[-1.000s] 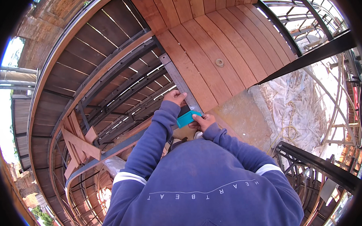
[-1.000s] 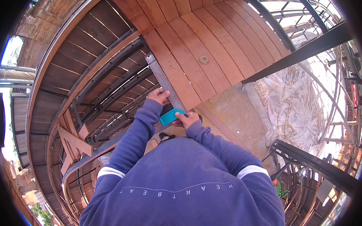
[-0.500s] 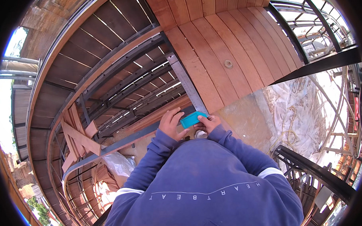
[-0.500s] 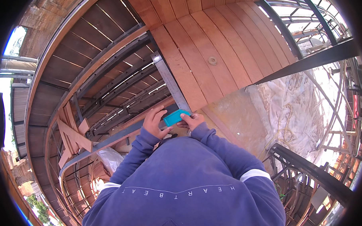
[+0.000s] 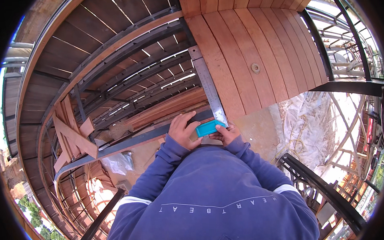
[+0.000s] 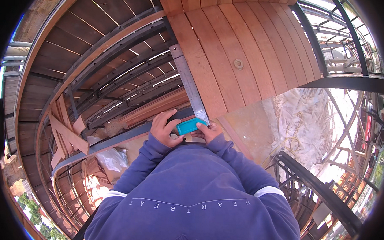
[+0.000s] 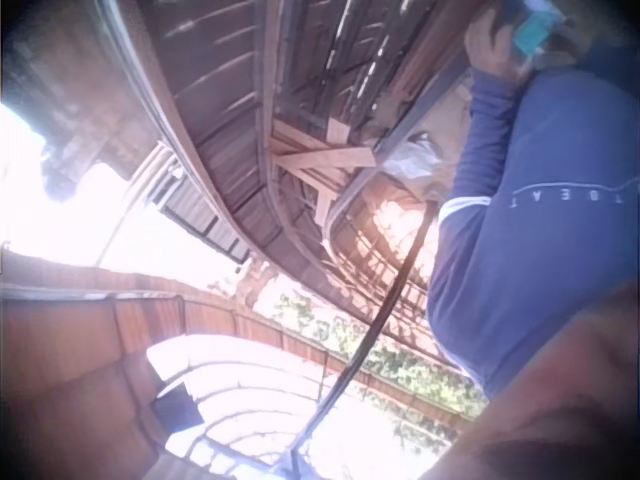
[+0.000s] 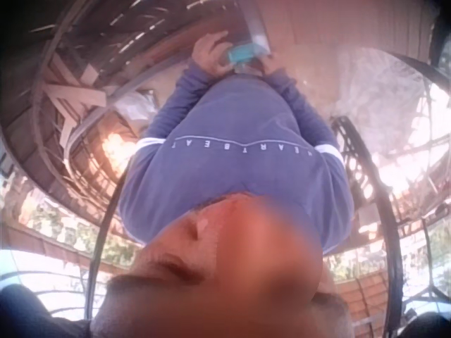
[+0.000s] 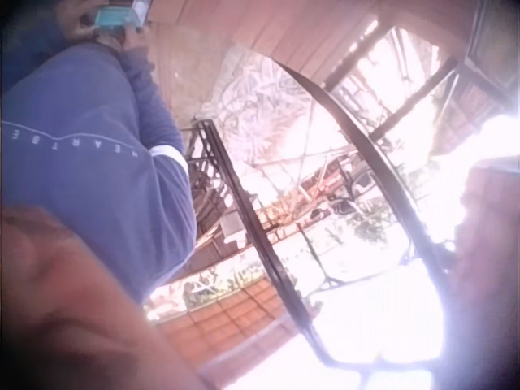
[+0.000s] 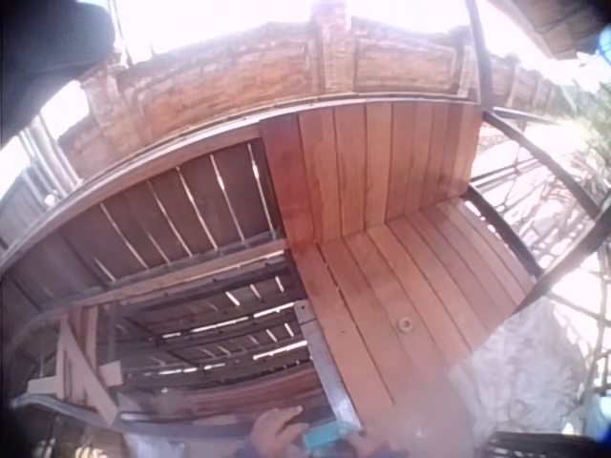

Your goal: The person places wood panels onto a metal frame, aligns them using a square tool, and then presses and fastens the panels into position by hand.

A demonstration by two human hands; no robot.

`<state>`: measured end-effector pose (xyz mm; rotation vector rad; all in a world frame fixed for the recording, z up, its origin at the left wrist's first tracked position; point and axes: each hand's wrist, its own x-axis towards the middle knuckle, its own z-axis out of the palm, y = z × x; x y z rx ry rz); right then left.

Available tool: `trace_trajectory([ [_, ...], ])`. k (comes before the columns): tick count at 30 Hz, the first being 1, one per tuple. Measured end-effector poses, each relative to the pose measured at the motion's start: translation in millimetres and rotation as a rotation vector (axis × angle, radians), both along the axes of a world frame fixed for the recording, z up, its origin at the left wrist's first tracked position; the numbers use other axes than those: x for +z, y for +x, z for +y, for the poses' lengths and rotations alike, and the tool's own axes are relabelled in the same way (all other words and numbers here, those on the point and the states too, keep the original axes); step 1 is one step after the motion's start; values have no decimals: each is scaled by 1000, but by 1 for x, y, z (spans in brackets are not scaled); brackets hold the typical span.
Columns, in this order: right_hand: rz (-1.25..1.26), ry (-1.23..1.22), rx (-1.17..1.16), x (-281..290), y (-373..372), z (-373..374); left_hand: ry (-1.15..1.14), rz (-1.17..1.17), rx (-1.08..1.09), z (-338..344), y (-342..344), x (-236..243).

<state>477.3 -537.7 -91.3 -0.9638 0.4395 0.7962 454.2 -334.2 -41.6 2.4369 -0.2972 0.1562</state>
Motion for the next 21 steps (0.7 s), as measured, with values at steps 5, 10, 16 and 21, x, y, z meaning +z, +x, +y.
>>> trace_trajectory([
  [5,-12,-20,10,-9,-1,-1,1,-27,7,1,3,-4],
  [10,-6,-7,10,-7,0,-1,-30,-7,22,2,3,-3],
  [16,10,7,8,-6,2,0,-101,34,25,6,3,-5],
  [21,9,-42,34,-1,4,-1,-112,42,23,7,3,-5],
])
